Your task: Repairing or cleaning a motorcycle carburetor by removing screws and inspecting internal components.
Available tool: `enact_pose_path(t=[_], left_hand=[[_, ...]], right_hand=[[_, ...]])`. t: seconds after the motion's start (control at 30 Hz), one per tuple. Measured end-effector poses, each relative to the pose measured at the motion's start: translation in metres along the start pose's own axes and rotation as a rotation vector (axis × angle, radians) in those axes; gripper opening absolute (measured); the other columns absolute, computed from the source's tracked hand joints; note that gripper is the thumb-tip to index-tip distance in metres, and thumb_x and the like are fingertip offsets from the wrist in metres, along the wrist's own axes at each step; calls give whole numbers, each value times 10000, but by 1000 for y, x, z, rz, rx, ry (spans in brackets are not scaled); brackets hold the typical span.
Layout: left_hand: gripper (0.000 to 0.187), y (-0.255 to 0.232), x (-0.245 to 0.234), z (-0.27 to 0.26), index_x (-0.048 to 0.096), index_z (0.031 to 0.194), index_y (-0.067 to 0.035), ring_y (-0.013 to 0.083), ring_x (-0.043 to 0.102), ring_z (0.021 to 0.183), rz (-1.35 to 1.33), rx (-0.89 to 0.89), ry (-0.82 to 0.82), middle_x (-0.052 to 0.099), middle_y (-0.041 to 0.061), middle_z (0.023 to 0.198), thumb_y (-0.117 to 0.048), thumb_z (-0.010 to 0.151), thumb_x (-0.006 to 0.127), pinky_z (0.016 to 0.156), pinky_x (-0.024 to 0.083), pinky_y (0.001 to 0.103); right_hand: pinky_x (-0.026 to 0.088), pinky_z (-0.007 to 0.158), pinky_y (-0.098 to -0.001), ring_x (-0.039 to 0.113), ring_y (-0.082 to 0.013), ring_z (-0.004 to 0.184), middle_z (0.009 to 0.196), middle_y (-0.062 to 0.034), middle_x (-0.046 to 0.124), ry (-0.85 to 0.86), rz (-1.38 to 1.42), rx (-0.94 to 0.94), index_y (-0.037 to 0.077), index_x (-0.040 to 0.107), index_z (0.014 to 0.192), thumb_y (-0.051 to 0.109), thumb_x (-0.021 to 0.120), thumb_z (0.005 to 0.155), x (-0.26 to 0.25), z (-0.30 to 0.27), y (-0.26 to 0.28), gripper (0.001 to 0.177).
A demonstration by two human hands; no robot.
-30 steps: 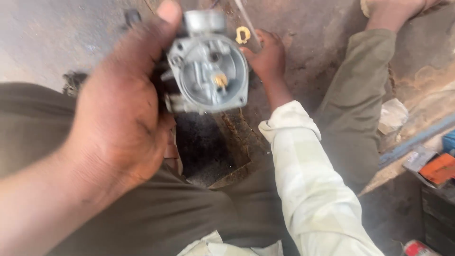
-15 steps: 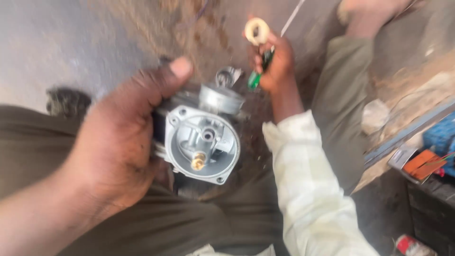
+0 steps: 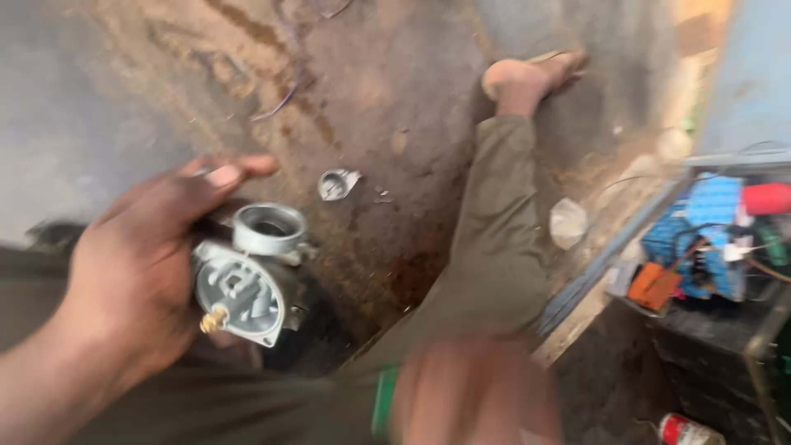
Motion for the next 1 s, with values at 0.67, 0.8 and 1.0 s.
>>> enact_pose_path(t=[0.67,0.8,1.0], left_hand=[[215,47,51,24,725,1144,-36,94,679,818,414,-78,316,763,58,956,-118,960,648,734,601,271],[251,48,48,24,738,1150,-62,91,712,780,451,-160,239,773,68,911,-127,925,646,711,633,277],[233,57,42,25,755,1146,-30,110,718,791,479,-192,262,779,93,908,-141,958,673,720,638,299]], right_hand=[[378,535,-185,510,-29,615,831,-18,671,-23,-525,100,-18,702,1144,337,778,986,37,2,-50,396],[378,477,-183,499,-14,579,785,10,660,-52,-644,110,0,706,1118,394,768,958,40,0,-46,430],[394,503,-177,513,-3,613,814,23,664,-16,-646,116,12,698,1100,406,742,986,47,-3,-51,413]])
Point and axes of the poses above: each hand's wrist, its own z-axis towards the middle knuckle, its own x-axis out of the palm, y = z × x, the point moved 8 cm from there along z, towards the middle knuckle
